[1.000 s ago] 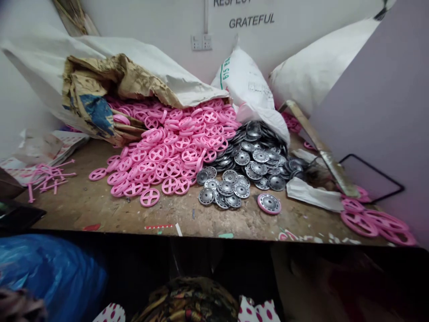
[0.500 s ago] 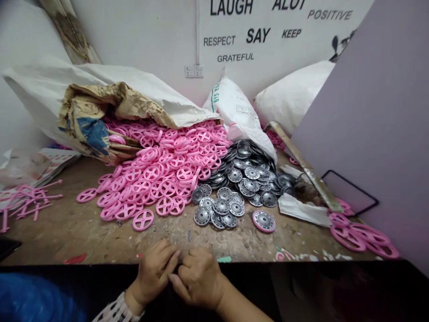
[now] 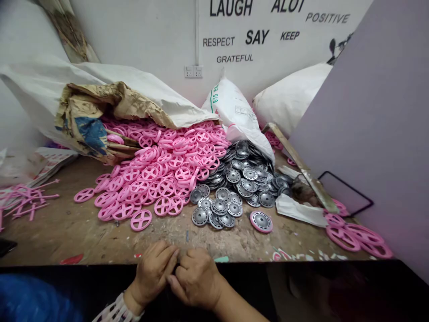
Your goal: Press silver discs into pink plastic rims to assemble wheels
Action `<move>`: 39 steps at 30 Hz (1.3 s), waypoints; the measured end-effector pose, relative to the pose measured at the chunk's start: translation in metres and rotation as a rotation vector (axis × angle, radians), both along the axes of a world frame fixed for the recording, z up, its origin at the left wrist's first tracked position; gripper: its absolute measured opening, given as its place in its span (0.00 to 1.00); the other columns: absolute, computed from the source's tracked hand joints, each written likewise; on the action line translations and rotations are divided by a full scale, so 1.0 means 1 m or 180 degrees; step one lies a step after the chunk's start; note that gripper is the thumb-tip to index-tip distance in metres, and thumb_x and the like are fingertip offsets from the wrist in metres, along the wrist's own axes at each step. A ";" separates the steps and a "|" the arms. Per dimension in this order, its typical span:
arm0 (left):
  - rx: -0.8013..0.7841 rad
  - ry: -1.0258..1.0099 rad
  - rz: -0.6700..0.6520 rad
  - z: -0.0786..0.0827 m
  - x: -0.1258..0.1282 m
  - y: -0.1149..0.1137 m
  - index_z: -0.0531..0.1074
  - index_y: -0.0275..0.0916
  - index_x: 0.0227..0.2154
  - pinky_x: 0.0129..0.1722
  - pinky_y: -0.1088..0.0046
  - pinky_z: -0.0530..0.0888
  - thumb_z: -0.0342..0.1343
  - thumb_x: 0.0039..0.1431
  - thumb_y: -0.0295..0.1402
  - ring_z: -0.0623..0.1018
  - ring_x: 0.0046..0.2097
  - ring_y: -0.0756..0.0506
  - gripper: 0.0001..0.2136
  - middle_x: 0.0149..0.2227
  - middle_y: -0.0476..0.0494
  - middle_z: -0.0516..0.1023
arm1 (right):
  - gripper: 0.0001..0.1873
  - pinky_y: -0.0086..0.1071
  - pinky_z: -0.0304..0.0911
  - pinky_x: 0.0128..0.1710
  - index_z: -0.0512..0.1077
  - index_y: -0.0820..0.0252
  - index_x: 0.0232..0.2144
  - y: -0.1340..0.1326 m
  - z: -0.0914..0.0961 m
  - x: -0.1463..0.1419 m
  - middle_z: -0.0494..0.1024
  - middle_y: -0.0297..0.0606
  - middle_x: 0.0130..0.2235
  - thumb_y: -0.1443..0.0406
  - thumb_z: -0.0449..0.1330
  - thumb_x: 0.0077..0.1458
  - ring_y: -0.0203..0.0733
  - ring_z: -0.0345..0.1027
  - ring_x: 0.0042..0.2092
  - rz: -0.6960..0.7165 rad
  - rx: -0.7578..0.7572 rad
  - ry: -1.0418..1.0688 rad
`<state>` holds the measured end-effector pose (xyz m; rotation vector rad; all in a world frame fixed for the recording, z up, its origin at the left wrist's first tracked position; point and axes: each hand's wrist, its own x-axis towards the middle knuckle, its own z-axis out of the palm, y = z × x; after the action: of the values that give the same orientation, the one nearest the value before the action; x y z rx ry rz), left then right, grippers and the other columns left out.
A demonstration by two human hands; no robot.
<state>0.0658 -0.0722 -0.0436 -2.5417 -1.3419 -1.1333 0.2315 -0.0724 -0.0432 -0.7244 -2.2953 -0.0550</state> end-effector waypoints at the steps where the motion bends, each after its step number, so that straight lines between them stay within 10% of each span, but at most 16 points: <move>1: -0.0010 -0.0006 -0.0012 0.000 0.000 0.000 0.72 0.38 0.33 0.30 0.70 0.67 0.47 0.63 0.28 0.71 0.30 0.45 0.09 0.26 0.45 0.72 | 0.18 0.35 0.43 0.26 0.64 0.59 0.18 0.000 0.000 0.000 0.66 0.35 0.21 0.63 0.50 0.59 0.38 0.51 0.24 0.0000 -0.0008 -0.0001; 12: -0.1043 -0.1010 0.0282 0.012 -0.016 0.016 0.70 0.40 0.47 0.41 0.71 0.72 0.47 0.64 0.30 0.76 0.41 0.47 0.12 0.40 0.43 0.76 | 0.23 0.34 0.46 0.27 0.64 0.59 0.18 0.001 0.012 0.004 0.65 0.34 0.20 0.61 0.47 0.64 0.36 0.54 0.24 -0.0038 -0.0511 -0.0083; 17: -0.1052 -0.0142 0.1055 0.032 -0.030 0.056 0.71 0.37 0.49 0.47 0.61 0.70 0.48 0.61 0.29 0.73 0.46 0.40 0.15 0.44 0.37 0.74 | 0.10 0.37 0.52 0.37 0.74 0.61 0.37 0.036 0.042 0.017 0.74 0.43 0.37 0.64 0.54 0.60 0.46 0.62 0.39 -0.1424 -0.0661 -0.0595; 20: -0.1154 0.0596 0.1413 0.037 -0.027 0.075 0.74 0.36 0.46 0.45 0.59 0.69 0.51 0.59 0.30 0.72 0.45 0.37 0.13 0.42 0.35 0.74 | 0.19 0.41 0.53 0.41 0.69 0.62 0.52 0.059 0.052 0.021 0.73 0.49 0.48 0.65 0.57 0.58 0.53 0.62 0.45 -0.2137 -0.0909 -0.1236; 25: -0.1188 0.0811 0.1325 0.034 -0.024 0.084 0.77 0.36 0.36 0.45 0.57 0.68 0.51 0.60 0.30 0.72 0.45 0.36 0.10 0.40 0.34 0.76 | 0.16 0.40 0.54 0.41 0.71 0.59 0.49 0.074 0.053 0.022 0.74 0.47 0.44 0.68 0.54 0.59 0.53 0.63 0.45 -0.2113 -0.1296 -0.1661; 30: -0.1319 -0.1356 0.0828 0.038 -0.029 0.071 0.76 0.39 0.38 0.47 0.64 0.69 0.53 0.58 0.33 0.76 0.43 0.42 0.09 0.40 0.41 0.79 | 0.16 0.38 0.56 0.41 0.71 0.62 0.48 0.078 0.054 0.025 0.72 0.48 0.45 0.66 0.56 0.57 0.53 0.63 0.46 -0.2039 -0.1548 -0.1618; 35: -0.2789 -0.4291 0.0543 0.044 -0.017 0.047 0.75 0.36 0.34 0.34 0.72 0.75 0.65 0.47 0.35 0.78 0.33 0.47 0.12 0.34 0.45 0.80 | 0.13 0.38 0.56 0.42 0.73 0.61 0.44 0.084 0.059 0.025 0.70 0.49 0.45 0.67 0.56 0.55 0.53 0.63 0.47 -0.1845 -0.1529 -0.1751; 39: -0.3489 -0.5386 0.0595 0.047 -0.007 0.031 0.72 0.35 0.34 0.29 0.74 0.77 0.62 0.51 0.25 0.78 0.28 0.50 0.07 0.30 0.45 0.80 | 0.15 0.37 0.56 0.42 0.71 0.64 0.42 0.094 0.060 0.032 0.70 0.48 0.44 0.69 0.59 0.50 0.51 0.64 0.46 -0.1516 -0.1648 -0.1564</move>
<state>0.0592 -0.0408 0.0030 -0.9111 -2.8507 -3.4111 0.2639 0.0220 0.0171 -1.6737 -2.5606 0.1664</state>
